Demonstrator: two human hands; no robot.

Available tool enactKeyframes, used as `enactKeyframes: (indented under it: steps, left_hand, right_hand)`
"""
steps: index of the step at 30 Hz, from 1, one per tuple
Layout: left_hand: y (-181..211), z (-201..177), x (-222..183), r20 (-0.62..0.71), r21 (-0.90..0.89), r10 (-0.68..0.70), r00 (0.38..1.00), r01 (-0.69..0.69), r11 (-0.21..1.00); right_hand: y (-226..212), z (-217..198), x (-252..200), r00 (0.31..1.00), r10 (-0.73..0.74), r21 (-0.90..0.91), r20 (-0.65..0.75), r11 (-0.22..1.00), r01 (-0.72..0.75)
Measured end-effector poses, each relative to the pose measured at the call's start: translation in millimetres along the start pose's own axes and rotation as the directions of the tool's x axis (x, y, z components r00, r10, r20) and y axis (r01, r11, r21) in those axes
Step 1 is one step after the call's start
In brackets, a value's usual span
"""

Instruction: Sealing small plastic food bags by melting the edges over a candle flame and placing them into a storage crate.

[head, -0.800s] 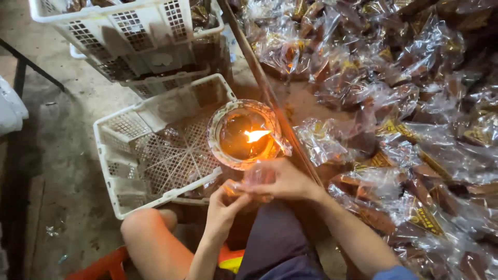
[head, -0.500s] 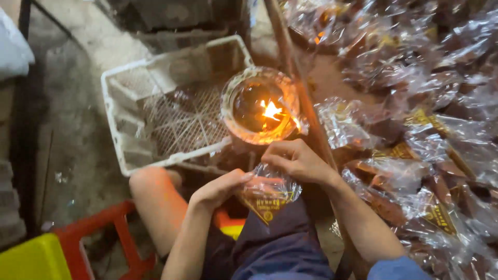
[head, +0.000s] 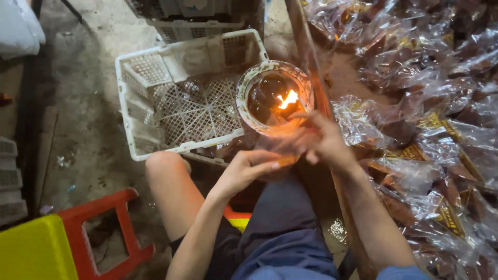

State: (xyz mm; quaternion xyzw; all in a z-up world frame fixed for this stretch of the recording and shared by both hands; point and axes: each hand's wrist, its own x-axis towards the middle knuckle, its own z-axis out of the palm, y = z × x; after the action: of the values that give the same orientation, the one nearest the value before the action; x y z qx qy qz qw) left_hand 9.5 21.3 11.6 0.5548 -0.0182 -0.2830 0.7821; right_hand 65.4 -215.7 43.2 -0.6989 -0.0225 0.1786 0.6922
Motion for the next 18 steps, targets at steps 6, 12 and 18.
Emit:
enactKeyframes:
  steps: [6,12,18]
  left_hand:
    - [13.9,-0.8,-16.0,-0.074,-0.073,-0.003,0.997,-0.003,0.997]
    - [5.2,-7.8,-22.6,0.033,0.197,-0.013,0.999,0.006,0.980]
    - [-33.6,-17.8,9.7,-0.339,0.355,0.218,0.915,-0.090,0.930]
  right_hand:
    - [-10.1,-1.8,3.7,0.961,-0.210,0.050,-0.179,0.974,0.222]
    - [-28.8,29.5,-12.3,0.890,-0.132,-0.204,0.437,0.949,0.241]
    - [-34.9,28.9,1.7,0.967,-0.123,-0.461,0.224,0.861,0.216]
